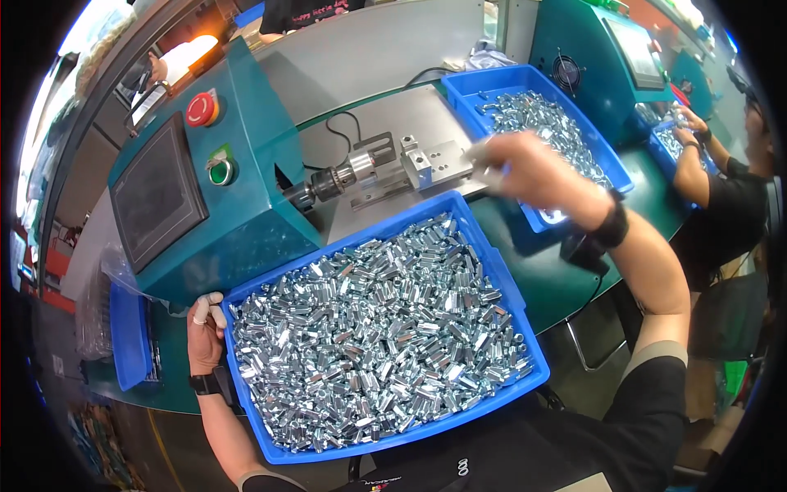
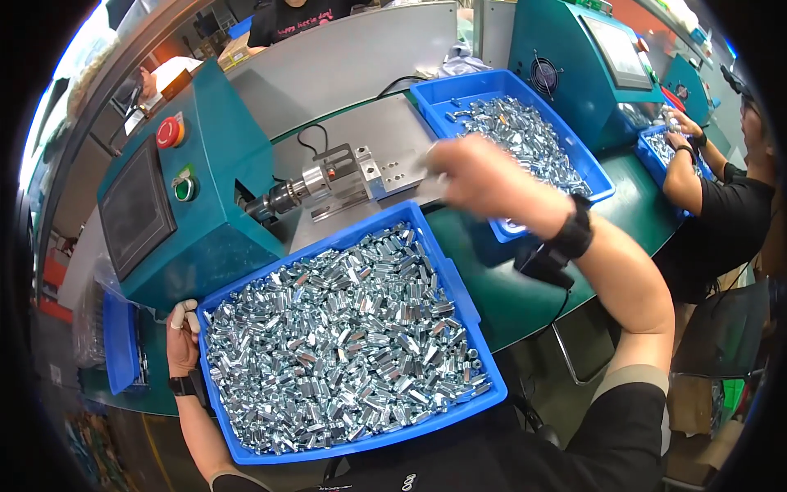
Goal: The person picks up a metal part from a blue bin, places it into the machine's fixture, and presses a green button. After the machine finishes, the person removes the part and places it into a separate blue bin.
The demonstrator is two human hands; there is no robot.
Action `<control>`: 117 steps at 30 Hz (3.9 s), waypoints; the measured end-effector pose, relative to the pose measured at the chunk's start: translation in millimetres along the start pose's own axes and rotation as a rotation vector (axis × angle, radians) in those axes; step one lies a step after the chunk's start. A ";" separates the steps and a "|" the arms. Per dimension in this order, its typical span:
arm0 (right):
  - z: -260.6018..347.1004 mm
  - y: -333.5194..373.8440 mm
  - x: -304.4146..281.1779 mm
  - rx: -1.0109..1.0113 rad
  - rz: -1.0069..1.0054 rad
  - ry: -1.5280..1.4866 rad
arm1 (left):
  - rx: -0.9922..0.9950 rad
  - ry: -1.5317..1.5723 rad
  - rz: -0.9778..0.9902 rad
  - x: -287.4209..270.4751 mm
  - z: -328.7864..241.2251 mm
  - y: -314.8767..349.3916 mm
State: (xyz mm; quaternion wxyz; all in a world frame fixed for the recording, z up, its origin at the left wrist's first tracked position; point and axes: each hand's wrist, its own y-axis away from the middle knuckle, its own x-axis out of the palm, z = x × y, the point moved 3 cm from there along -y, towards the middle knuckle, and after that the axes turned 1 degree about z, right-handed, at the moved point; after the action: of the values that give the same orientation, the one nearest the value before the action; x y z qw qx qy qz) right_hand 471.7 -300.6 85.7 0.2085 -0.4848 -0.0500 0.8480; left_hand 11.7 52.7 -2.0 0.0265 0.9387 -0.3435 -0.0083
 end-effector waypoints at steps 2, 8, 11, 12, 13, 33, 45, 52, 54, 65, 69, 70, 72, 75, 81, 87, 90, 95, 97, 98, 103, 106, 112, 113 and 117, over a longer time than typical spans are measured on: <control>32.2 2.8 32.3 -0.133 0.250 -0.048 | 0.003 -0.011 0.004 0.4 2.3 -1.7; 45.5 6.7 68.7 -0.329 0.313 0.266 | 0.002 -0.012 0.002 7.4 2.1 -7.9; 47.2 2.4 55.4 -0.351 0.233 0.145 | 0.005 0.005 -0.007 5.4 4.6 -5.2; 49.5 0.3 44.9 -0.342 0.138 0.017 | 0.003 0.007 -0.006 4.3 4.0 -4.7; 50.8 -3.6 36.7 -0.330 0.044 -0.112 | 0.002 0.009 -0.005 3.4 4.3 -3.3; 16.2 -65.7 19.0 -0.001 -0.115 -0.172 | -0.008 -0.007 -0.005 2.9 1.3 -2.4; 27.4 -46.9 26.2 -0.007 -0.196 -0.091 | 0.003 0.002 0.025 4.0 0.1 -3.6; 8.8 -41.7 38.4 0.388 0.022 -0.515 | -0.002 0.000 0.012 5.7 -0.3 -1.9; 4.7 -38.7 40.8 0.389 0.014 -0.546 | -0.006 0.006 0.009 5.9 0.3 -2.4; 13.5 -53.1 42.0 0.371 0.115 -0.596 | 0.000 0.005 0.012 4.4 4.7 -4.4; 15.5 -68.4 37.9 0.233 0.273 -0.501 | 0.003 -0.007 0.009 3.3 2.5 -3.9; 13.7 -72.0 36.1 0.193 0.307 -0.519 | 0.005 -0.010 0.011 3.4 1.9 -4.7; 11.2 -75.2 34.3 0.113 0.372 -0.555 | 0.002 0.020 0.017 3.2 2.4 -4.6; 4.8 -70.2 38.4 0.130 0.368 -0.646 | -0.004 0.021 0.011 3.7 1.1 -4.2; -2.2 -66.1 38.2 0.105 0.338 -0.692 | -0.012 0.030 -0.045 5.4 2.5 -1.2; 0.0 -64.6 36.6 -0.006 0.349 -0.590 | -0.012 0.020 -0.047 1.7 6.1 -3.4; -2.7 -65.5 41.0 -0.100 0.310 -0.543 | -0.003 0.029 -0.039 0.9 5.8 -5.0; -5.4 -67.7 44.2 -0.167 0.272 -0.532 | 0.006 0.027 -0.053 0.3 4.9 -4.6; -5.1 -67.5 44.4 -0.156 0.276 -0.544 | 0.001 0.039 -0.052 -1.7 5.8 -4.3; -4.6 -67.4 44.2 -0.145 0.283 -0.553 | 0.003 0.036 -0.050 -2.4 6.1 -4.2; -6.2 -67.5 45.8 -0.104 0.301 -0.561 | 0.005 0.038 -0.039 -1.5 7.7 -4.4; -5.2 -68.1 46.2 -0.101 0.298 -0.557 | 0.016 0.045 -0.025 1.4 4.7 -3.6; -2.4 -68.9 46.1 -0.103 0.290 -0.553 | -0.001 0.031 -0.058 3.7 3.7 -3.6; -1.2 -69.1 45.1 -0.104 0.290 -0.552 | 0.000 0.026 -0.066 4.0 3.3 -3.5; 0.9 -68.0 41.0 -0.046 0.337 -0.566 | -0.007 0.021 -0.032 4.2 1.6 -3.7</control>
State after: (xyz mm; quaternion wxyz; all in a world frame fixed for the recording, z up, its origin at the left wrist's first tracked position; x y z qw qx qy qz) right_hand 473.6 -222.3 72.8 0.0323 -0.2360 -0.0441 0.9702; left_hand 17.2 52.8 -3.8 0.0330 0.9440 -0.3283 -0.0001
